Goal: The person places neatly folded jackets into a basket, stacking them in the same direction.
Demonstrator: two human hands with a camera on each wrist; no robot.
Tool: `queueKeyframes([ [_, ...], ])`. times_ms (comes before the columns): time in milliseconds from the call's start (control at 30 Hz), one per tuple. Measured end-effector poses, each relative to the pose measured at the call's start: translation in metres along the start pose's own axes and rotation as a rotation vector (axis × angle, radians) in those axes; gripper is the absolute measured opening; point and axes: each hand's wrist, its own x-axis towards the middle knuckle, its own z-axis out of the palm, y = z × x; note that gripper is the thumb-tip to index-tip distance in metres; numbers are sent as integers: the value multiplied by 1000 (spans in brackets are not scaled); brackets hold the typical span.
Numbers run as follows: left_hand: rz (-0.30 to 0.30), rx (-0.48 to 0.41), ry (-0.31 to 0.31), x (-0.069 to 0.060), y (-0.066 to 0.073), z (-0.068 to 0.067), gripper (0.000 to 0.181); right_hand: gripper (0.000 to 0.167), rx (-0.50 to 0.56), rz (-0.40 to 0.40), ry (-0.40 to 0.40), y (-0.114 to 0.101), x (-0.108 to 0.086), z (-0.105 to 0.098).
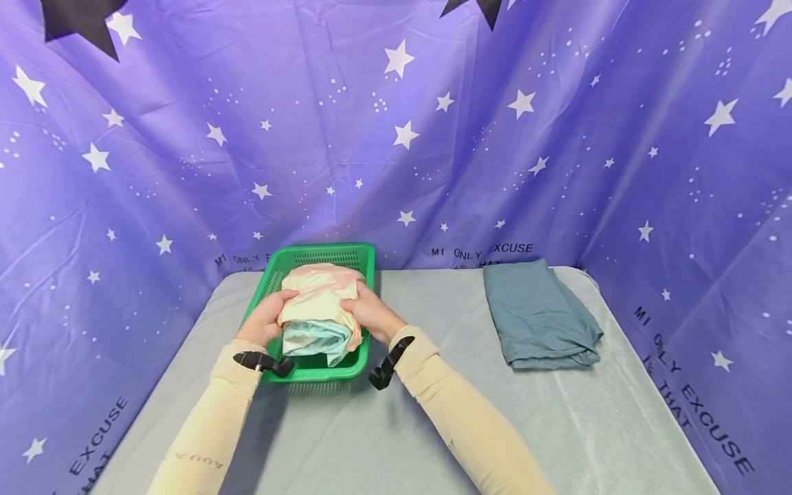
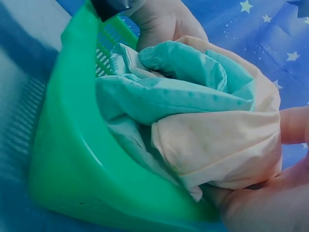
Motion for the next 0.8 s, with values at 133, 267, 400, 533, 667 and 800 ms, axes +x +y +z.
queueKeyframes([
  [133,22,150,7,-3,0,-3,28,69,-84,-16,15,1,-3,4],
  [267,6,257,0,-9,4,-6,71,73,-178,-22,42,3,-6,7],
  [400,4,363,-22,-14,8,-8,91,75,-276,-15,68,3,-10,8],
  [533,21,469,-100,-15,10,-8,89,76,-354,-14,81,2,-14,10],
  [667,14,556,-204,-15,11,-8,73,78,-407,-6,89,0,-19,12],
  [800,6,610,-238,-17,11,-8,53,80,-454,2,84,-2,-23,15],
])
